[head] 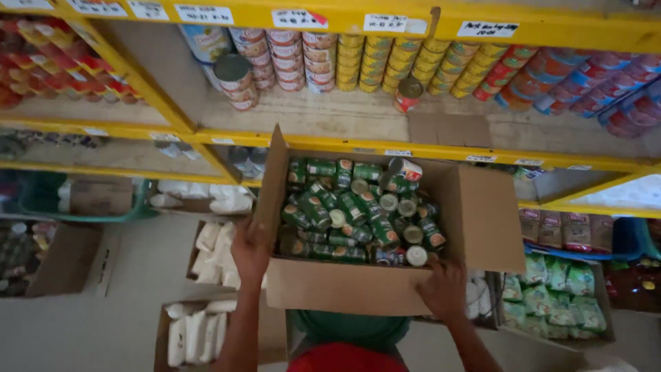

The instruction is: Stocking canned goods from a cardboard box onto grocery store shelves.

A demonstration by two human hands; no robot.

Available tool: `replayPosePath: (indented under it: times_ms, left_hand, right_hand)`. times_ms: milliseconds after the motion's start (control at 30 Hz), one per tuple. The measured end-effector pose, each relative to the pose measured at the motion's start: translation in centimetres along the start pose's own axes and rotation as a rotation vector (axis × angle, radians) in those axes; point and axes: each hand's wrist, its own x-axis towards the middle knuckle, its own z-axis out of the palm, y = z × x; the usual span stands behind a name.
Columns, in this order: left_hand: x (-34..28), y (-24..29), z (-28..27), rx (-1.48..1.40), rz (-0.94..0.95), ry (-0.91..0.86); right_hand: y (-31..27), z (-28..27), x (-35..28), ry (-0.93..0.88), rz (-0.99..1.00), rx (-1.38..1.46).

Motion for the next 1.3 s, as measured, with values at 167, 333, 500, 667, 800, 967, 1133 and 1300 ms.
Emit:
replayPosePath:
  times_ms: [167, 333, 500, 667, 800, 967, 1133, 1300]
  left_hand:
    - [-1.7, -1.3, 1.4, 0.14, -0.103, 0.124]
    - [-2.8, -2.8, 2.5, 0.27, -0.145, 0.185]
    - [-2.9, -3.3, 3.2, 0.14, -0.073, 0.227]
    - [-2.5, -0.8, 3.4, 0.229, -0.132, 0.246]
    - [-2.5, -0.4, 3.1, 0.196, -0.127, 0.218]
    - [-2.1, 8.6, 4.4, 0.411, -0.124, 0.294]
    - [0.3, 18.6, 14.0, 0.237, 0.144, -0.179]
    - [4.5, 37.0, 19.8, -0.061, 0.588, -0.869]
  right_hand:
    - [2.8, 3.1, 4.2, 0.083, 0.164, 0.304]
    - [2.1, 1.9, 9.4, -0.271, 0.155, 0.488]
    - [8.4, 9.9, 12.2, 0.129, 0.124, 0.735]
    - [7.1, -3.8, 11.3, -0.356, 0.57, 1.282]
    - [6.4, -7.1, 10.9, -0.395, 0.598, 1.383]
    - [5.1, -10.1, 10.4, -0.337, 0.49, 1.307]
    - [4.2, -17.7, 14.5, -0.185, 0.121, 1.315]
    - [3.6, -34.3, 14.8, 0.2, -0.27, 1.111]
